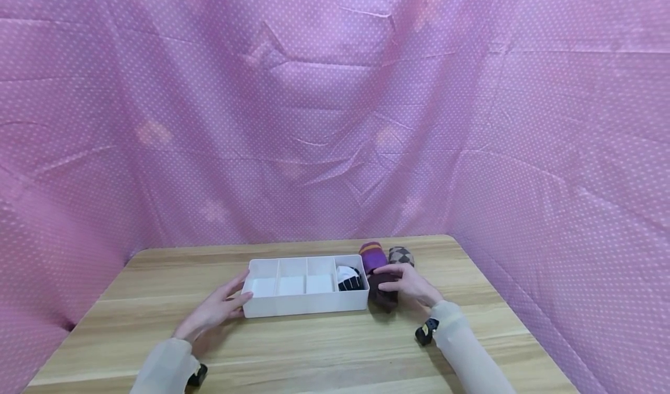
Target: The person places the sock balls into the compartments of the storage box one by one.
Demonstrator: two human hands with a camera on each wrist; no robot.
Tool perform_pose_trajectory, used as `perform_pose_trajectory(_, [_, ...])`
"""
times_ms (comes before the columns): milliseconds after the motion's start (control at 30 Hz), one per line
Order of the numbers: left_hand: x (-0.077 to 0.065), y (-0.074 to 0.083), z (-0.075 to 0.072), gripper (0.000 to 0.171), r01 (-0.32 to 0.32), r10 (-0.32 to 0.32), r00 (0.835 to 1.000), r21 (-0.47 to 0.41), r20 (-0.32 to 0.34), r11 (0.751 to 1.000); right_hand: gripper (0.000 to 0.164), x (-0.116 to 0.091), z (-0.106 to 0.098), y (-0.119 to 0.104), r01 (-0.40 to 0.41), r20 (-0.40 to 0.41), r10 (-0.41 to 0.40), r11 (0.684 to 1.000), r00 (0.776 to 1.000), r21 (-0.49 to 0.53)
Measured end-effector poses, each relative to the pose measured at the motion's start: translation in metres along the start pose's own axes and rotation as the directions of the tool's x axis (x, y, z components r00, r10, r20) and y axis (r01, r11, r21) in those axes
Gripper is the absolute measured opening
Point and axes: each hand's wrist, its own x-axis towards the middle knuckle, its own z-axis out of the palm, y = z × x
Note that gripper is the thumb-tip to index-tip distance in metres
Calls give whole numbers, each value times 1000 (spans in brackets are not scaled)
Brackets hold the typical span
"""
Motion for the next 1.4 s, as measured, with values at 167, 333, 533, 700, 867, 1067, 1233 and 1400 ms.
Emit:
perform_pose_trajectory(167, [-1,0,0,77,3,-3,1000,-13,-2,1000,44,0,-3,-2,-27,-63,27,1000,998,6])
perform_pose_trajectory(333, [-2,0,1,78,12,-12,1000,1,-7,1000,44,0,-3,-3,-53,-137,61,997,989,61])
perform_pose_trajectory(533, [-3,0,2,78,15,-15,1000,14,-11,1000,46,2,-1,-3,-65,-180,92,986,979,152])
perform_pose_trajectory(700, [-2,-1,1,79,-3,3,1000,-2,-1,1000,49,4,1,-10,-42,-195,77,983,978,177])
perform_pose_trajectory(867, [-1,-1,2,79,-2,2,1000,-9,-8,1000,46,6,2,-16,-75,-213,97,991,972,107])
perform_pose_trajectory(1067, [-1,-1,2,78,-7,7,1000,-9,-12,1000,44,3,2,-29,-88,-208,114,988,971,130])
perform_pose_trajectory(1233, [-2,0,2,78,-20,20,1000,-21,-9,1000,46,7,1,-35,-78,-215,108,986,971,146])
perform_pose_trajectory(1400, [-4,1,4,77,-11,10,1000,-30,-16,999,43,15,1,-27,-70,-232,117,977,966,202])
